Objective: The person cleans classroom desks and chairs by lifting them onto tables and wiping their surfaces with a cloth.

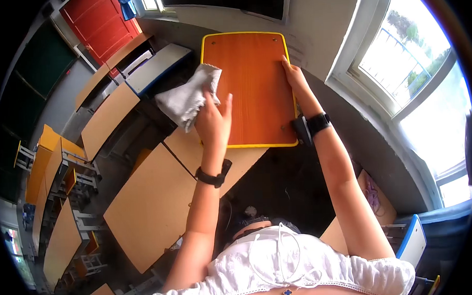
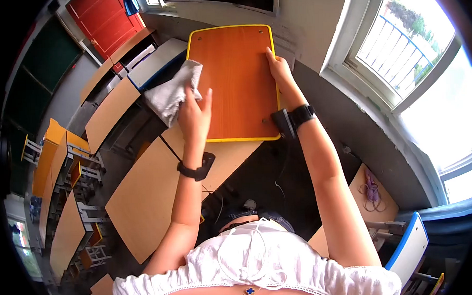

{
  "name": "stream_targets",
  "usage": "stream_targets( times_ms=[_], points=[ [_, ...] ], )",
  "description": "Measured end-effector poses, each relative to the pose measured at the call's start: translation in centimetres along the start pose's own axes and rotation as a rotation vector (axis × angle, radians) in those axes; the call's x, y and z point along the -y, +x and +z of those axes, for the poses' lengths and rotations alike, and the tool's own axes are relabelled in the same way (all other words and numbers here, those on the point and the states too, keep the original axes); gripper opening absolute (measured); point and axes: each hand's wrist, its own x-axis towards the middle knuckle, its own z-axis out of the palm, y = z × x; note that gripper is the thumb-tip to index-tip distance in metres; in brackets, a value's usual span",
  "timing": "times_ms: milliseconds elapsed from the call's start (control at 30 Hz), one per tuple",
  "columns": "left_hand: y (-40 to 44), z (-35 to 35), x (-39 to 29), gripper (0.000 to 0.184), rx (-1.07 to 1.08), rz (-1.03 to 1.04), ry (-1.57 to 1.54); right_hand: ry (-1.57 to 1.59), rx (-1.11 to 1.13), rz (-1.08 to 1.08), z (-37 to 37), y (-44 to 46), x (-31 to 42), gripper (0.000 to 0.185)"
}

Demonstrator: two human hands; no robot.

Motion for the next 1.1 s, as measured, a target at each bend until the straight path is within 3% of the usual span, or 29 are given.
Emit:
stream_targets(
  times_ms=[100,133,167,267,333,367,467,500,533,567,667,767,833,900,933,1033,1067,1100],
  points=[
    [0.5,0.4,-0.5,0.067,0.049,-0.048,0.062,0.003,0.078,0.047,-0.6,1.7,-0.2,0.066],
    [1.1,0.6,-0.7,0.068,0.082,-0.071,0.089,-0.147,0.046,-0.026,0.3,1.5,-0.4,0.065],
    [1.8,0.9,-0.8,0.068,0.115,-0.094,0.117,0.03,0.02,-0.062,0.0,2.1,-0.1,0.065],
    [3.1,2.2,-0.8,0.071,0.144,-0.091,0.111,-0.034,0.032,-0.023,0.3,3.9,0.3,0.066],
    [4.1,2.1,-0.8,0.074,0.133,-0.093,0.114,-0.237,0.061,0.023,0.1,5.5,-0.8,0.07],
    [4.9,1.8,-1.2,0.076,0.257,-0.176,0.145,-0.334,0.072,0.014,0.4,7.4,-0.7,0.071],
    [4.2,6.4,2.8,0.078,-0.034,0.048,0.22,-0.323,-0.023,-0.096,1.7,10.5,-2.6,0.081],
    [7.0,3.2,-0.3,0.077,0.146,-0.127,0.172,-0.365,0.002,0.03,1.6,10.6,-1.3,0.083],
    [7.7,3.6,-0.2,0.075,0.148,-0.113,0.166,-0.447,-0.019,-0.027,1.5,9.9,-2.9,0.085],
    [7.5,4.0,0.1,0.073,0.143,-0.105,0.159,-0.359,-0.014,0.079,1.3,9.4,-0.8,0.086],
    [8.4,4.6,0.4,0.067,0.22,-0.154,0.127,-0.396,-0.108,0.068,1.7,9.9,-2.4,0.087],
    [10.8,5.2,0.7,0.07,0.278,-0.117,0.066,-0.305,0.016,0.261,1.2,14.1,-4.4,0.087],
    [10.1,5.5,0.7,0.072,0.311,-0.134,0.09,-0.454,-0.045,0.211,1.1,12.0,-4.7,0.085],
    [12.6,5.1,1.5,0.076,0.397,-0.076,0.02,-0.245,-0.026,0.213,1.0,12.3,-3.9,0.081],
    [12.1,6.1,1.5,0.077,0.399,-0.078,0.101,-0.285,-0.018,0.166,0.8,12.1,-4.6,0.077],
    [12.7,7.9,3.3,0.081,0.44,-0.018,0.074,-0.16,-0.083,0.294,1.2,8.4,-3.0,0.074],
    [12.9,8.1,3.9,0.078,0.405,-0.004,0.039,-0.203,-0.155,0.234,1.9,10.8,-5.7,0.068],
    [14.3,7.3,4.3,0.076,0.395,0.008,0.073,-0.048,-0.152,0.208,2.6,10.9,-5.1,0.066]
  ],
)
